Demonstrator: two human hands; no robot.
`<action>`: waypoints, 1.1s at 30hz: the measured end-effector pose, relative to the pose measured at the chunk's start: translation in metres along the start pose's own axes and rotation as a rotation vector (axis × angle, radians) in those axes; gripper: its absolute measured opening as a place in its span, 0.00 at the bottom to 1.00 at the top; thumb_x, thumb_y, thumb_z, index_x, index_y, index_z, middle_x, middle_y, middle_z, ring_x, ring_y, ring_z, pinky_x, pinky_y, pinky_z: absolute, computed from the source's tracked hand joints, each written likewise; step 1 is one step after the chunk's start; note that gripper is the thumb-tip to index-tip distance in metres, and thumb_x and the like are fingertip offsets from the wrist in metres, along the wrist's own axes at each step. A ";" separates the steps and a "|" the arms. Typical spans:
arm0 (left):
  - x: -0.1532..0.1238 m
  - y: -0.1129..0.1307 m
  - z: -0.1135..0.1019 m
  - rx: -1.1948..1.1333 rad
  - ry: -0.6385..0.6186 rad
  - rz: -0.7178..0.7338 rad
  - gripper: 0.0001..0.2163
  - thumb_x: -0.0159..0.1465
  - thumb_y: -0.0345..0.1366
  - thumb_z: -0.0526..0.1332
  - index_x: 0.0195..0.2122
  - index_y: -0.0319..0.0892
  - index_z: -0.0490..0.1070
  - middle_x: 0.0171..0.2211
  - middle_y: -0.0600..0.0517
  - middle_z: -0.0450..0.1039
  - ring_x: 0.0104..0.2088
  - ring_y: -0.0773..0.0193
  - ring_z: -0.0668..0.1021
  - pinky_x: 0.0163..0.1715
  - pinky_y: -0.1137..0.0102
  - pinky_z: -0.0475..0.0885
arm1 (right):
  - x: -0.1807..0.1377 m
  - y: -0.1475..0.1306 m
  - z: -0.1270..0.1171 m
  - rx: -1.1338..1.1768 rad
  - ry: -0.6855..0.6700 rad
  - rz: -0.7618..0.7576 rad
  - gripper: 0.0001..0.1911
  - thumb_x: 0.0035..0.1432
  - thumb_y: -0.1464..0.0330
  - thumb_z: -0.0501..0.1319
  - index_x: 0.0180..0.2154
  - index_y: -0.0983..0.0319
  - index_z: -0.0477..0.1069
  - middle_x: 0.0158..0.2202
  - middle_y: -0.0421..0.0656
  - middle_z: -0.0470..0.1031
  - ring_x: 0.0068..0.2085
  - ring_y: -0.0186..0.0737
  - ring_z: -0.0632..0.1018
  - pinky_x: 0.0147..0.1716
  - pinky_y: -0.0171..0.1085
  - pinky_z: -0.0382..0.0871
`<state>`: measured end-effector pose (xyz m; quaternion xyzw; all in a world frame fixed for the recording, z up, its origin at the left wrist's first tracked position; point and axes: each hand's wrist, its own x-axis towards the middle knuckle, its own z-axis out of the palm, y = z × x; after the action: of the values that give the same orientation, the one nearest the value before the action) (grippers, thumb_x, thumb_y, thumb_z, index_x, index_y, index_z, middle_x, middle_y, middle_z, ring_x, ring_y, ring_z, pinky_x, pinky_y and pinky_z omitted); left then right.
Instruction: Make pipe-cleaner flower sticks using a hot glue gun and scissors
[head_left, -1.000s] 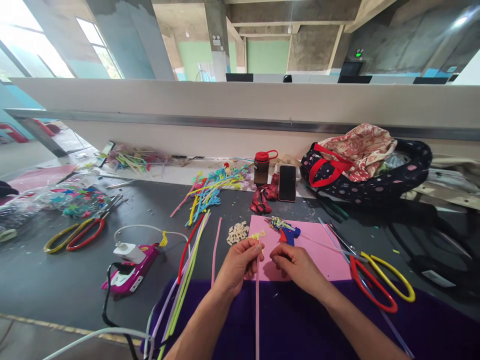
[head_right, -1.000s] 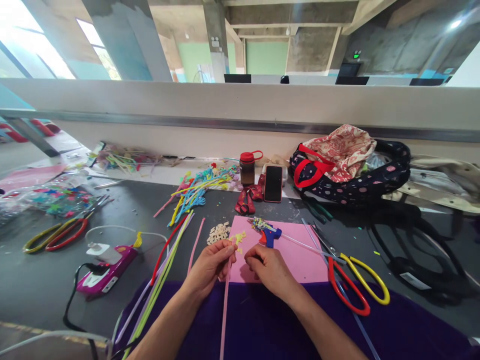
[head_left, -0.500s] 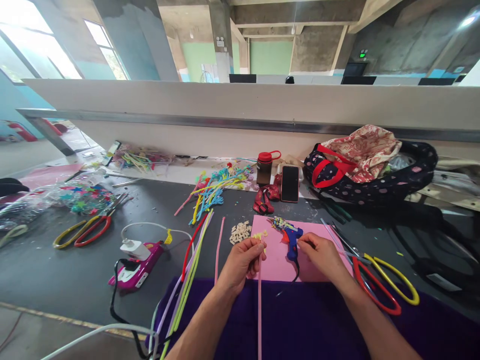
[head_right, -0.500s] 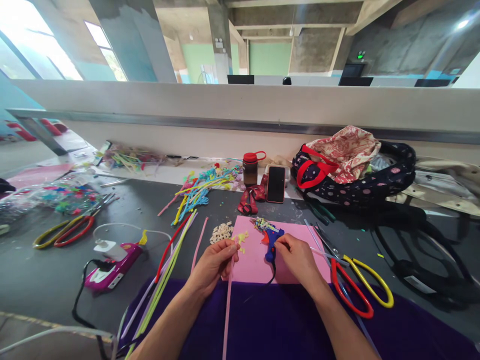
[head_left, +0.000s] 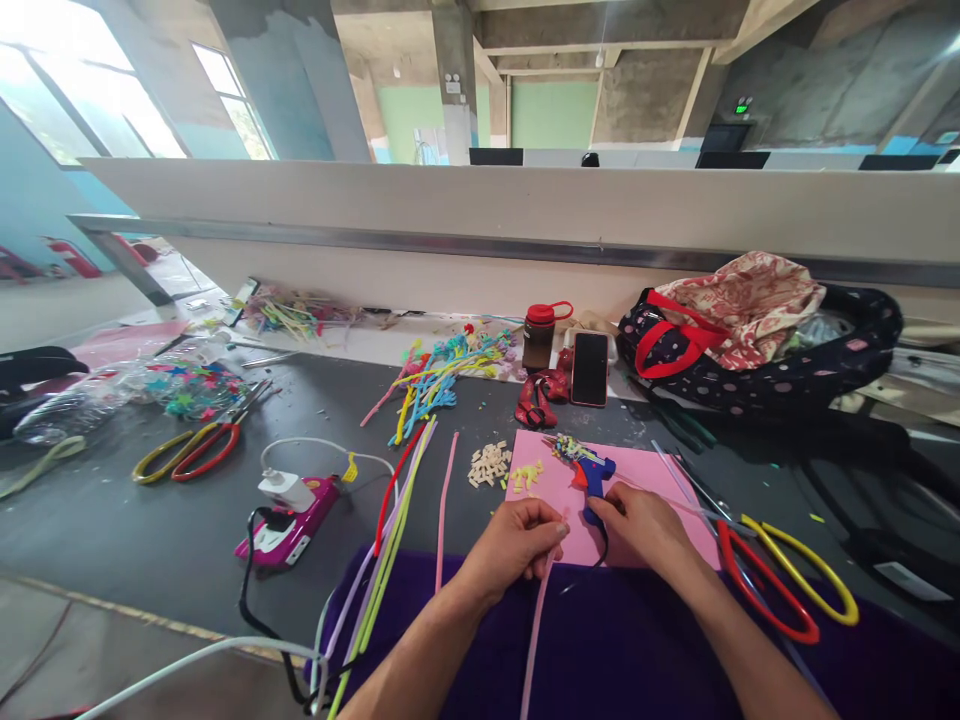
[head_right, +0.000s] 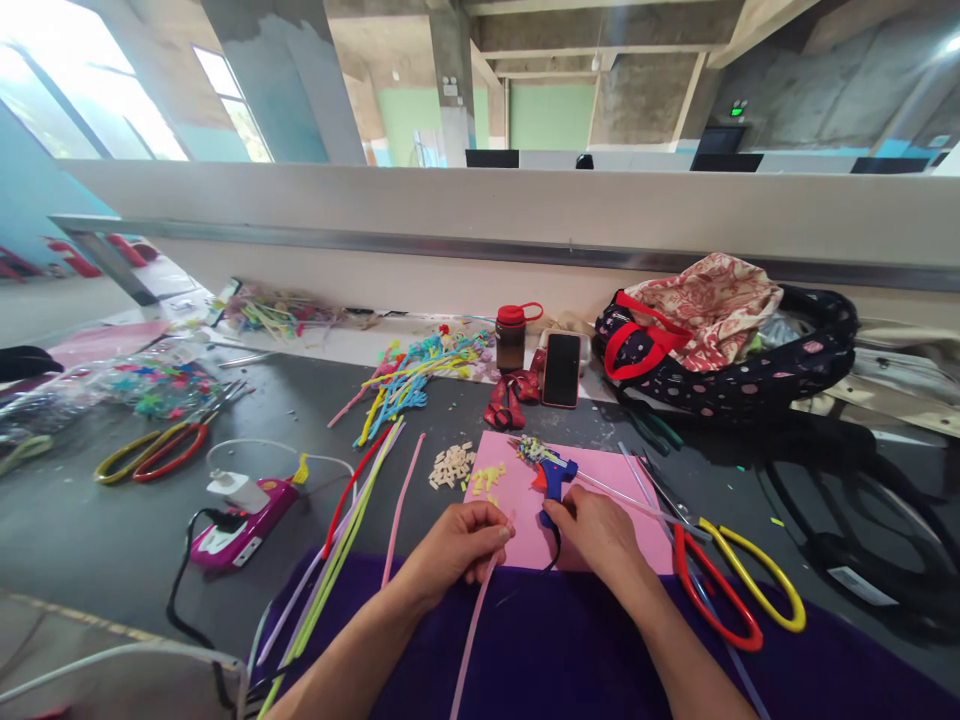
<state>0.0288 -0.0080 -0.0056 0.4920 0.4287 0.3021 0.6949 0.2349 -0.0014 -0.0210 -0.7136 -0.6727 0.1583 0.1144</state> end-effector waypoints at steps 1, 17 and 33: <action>-0.001 -0.001 0.000 0.006 -0.008 -0.003 0.10 0.55 0.41 0.62 0.27 0.38 0.68 0.16 0.56 0.69 0.11 0.76 0.65 0.10 0.81 0.55 | 0.000 0.000 0.000 -0.008 -0.003 0.002 0.21 0.56 0.52 0.51 0.26 0.60 0.70 0.25 0.45 0.77 0.28 0.44 0.76 0.23 0.34 0.53; -0.012 0.014 -0.011 -0.037 0.118 0.030 0.11 0.53 0.39 0.64 0.33 0.37 0.68 0.20 0.56 0.70 0.14 0.77 0.66 0.12 0.82 0.56 | 0.003 -0.010 -0.001 -0.045 0.019 0.075 0.25 0.53 0.46 0.51 0.26 0.60 0.71 0.25 0.46 0.77 0.29 0.48 0.77 0.23 0.35 0.55; -0.014 0.007 -0.007 0.085 0.037 0.001 0.08 0.53 0.37 0.62 0.30 0.38 0.69 0.16 0.59 0.64 0.13 0.77 0.59 0.12 0.79 0.54 | -0.024 -0.048 -0.019 0.704 0.069 -0.548 0.08 0.56 0.74 0.58 0.36 0.61 0.74 0.32 0.41 0.74 0.35 0.35 0.74 0.36 0.33 0.66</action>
<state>0.0161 -0.0147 0.0045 0.5157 0.4536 0.2928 0.6652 0.1969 -0.0216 0.0162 -0.4316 -0.7378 0.3177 0.4104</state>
